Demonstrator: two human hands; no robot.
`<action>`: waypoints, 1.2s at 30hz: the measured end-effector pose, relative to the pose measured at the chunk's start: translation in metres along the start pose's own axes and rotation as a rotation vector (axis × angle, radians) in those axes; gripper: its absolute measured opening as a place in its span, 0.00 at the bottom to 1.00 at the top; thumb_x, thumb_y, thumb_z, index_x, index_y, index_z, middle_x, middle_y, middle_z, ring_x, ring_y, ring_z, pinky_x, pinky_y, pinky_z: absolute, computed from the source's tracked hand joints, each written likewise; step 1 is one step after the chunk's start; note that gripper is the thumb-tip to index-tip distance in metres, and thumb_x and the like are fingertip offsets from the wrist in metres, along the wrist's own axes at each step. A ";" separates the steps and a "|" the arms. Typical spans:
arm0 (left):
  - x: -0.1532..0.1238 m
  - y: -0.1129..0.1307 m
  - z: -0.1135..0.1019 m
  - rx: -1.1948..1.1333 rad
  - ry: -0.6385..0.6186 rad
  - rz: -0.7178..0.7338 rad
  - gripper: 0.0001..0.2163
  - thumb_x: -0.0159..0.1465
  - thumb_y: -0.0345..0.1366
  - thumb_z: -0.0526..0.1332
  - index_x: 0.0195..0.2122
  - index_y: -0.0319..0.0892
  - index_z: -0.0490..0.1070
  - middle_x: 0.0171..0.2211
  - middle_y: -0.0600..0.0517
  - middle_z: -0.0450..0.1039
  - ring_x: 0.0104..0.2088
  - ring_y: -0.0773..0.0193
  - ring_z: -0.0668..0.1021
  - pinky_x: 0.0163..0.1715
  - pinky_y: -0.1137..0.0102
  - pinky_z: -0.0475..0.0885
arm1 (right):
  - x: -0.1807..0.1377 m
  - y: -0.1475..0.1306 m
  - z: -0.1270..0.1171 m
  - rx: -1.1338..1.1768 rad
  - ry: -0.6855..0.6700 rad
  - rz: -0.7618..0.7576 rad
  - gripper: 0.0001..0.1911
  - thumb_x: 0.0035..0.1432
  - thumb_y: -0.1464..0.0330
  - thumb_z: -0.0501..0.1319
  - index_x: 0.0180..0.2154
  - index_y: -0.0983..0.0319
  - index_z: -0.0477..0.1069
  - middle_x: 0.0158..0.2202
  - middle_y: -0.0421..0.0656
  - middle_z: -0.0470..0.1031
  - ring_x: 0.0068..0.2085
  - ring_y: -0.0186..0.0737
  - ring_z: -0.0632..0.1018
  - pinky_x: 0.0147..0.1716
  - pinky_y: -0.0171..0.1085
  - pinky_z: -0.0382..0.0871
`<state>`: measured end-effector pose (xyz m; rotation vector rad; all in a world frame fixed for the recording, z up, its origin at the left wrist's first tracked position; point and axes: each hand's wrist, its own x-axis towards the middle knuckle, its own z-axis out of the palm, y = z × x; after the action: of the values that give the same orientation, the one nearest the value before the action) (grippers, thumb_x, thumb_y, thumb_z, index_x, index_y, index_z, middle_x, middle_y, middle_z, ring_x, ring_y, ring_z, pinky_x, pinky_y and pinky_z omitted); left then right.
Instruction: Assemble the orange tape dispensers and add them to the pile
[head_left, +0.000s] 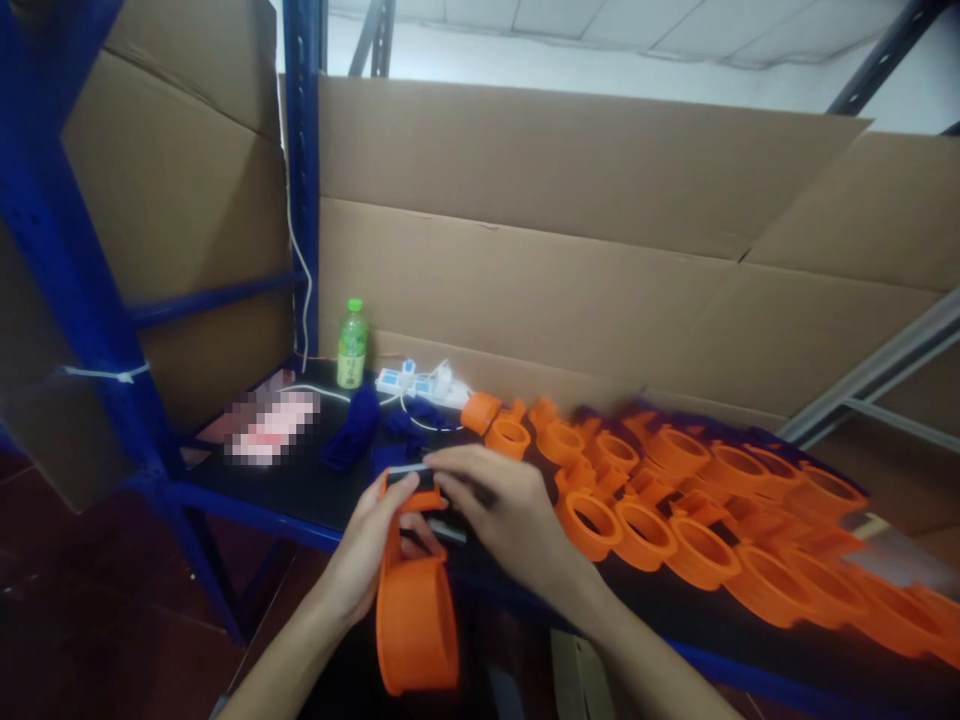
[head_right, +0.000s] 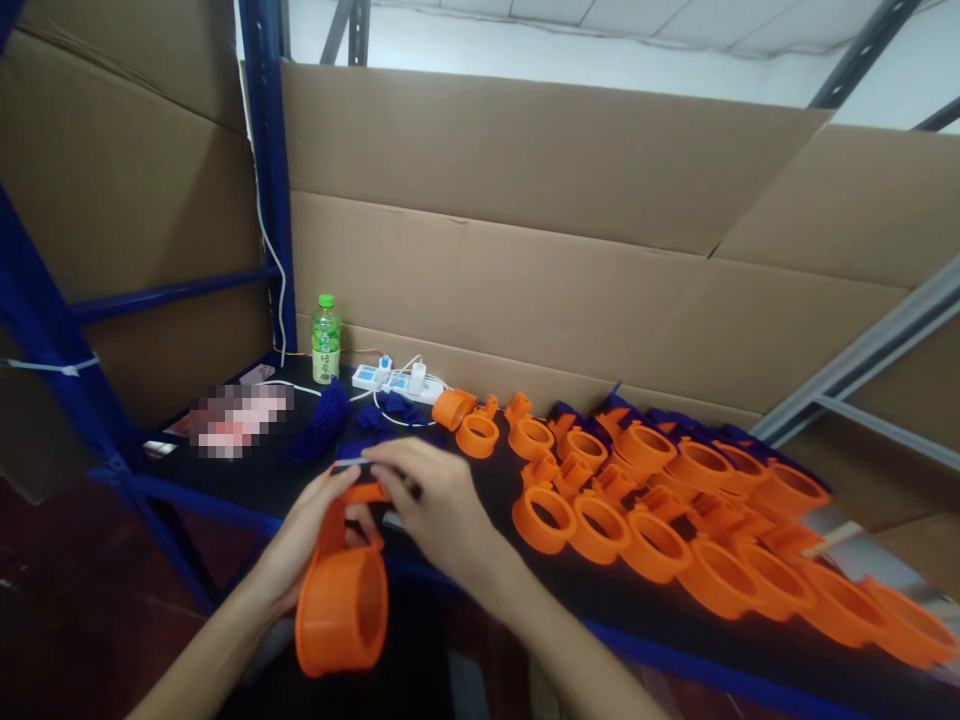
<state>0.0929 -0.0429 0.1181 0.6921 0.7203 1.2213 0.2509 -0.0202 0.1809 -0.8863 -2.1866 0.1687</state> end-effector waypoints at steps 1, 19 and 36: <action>0.001 0.003 -0.001 -0.026 0.035 0.006 0.17 0.62 0.46 0.64 0.46 0.41 0.68 0.26 0.50 0.79 0.20 0.62 0.79 0.19 0.73 0.69 | 0.009 0.009 0.000 -0.002 -0.016 0.062 0.12 0.66 0.68 0.57 0.47 0.59 0.76 0.41 0.44 0.80 0.40 0.37 0.80 0.40 0.36 0.75; 0.000 0.017 -0.004 -0.240 0.169 0.004 0.20 0.57 0.49 0.66 0.43 0.37 0.73 0.24 0.49 0.78 0.17 0.65 0.75 0.20 0.69 0.72 | 0.076 0.101 0.062 -0.223 -0.284 0.411 0.11 0.66 0.65 0.58 0.39 0.66 0.76 0.38 0.45 0.79 0.38 0.39 0.79 0.39 0.37 0.73; 0.002 0.004 0.001 -0.240 0.125 0.073 0.16 0.60 0.46 0.66 0.43 0.41 0.71 0.21 0.52 0.75 0.22 0.64 0.78 0.22 0.73 0.71 | -0.011 0.005 0.037 0.061 0.201 0.017 0.10 0.63 0.70 0.62 0.45 0.59 0.79 0.35 0.44 0.78 0.36 0.37 0.77 0.36 0.36 0.74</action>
<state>0.0918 -0.0405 0.1222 0.4494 0.6416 1.4007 0.2333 -0.0184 0.1464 -0.8505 -1.9778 0.1471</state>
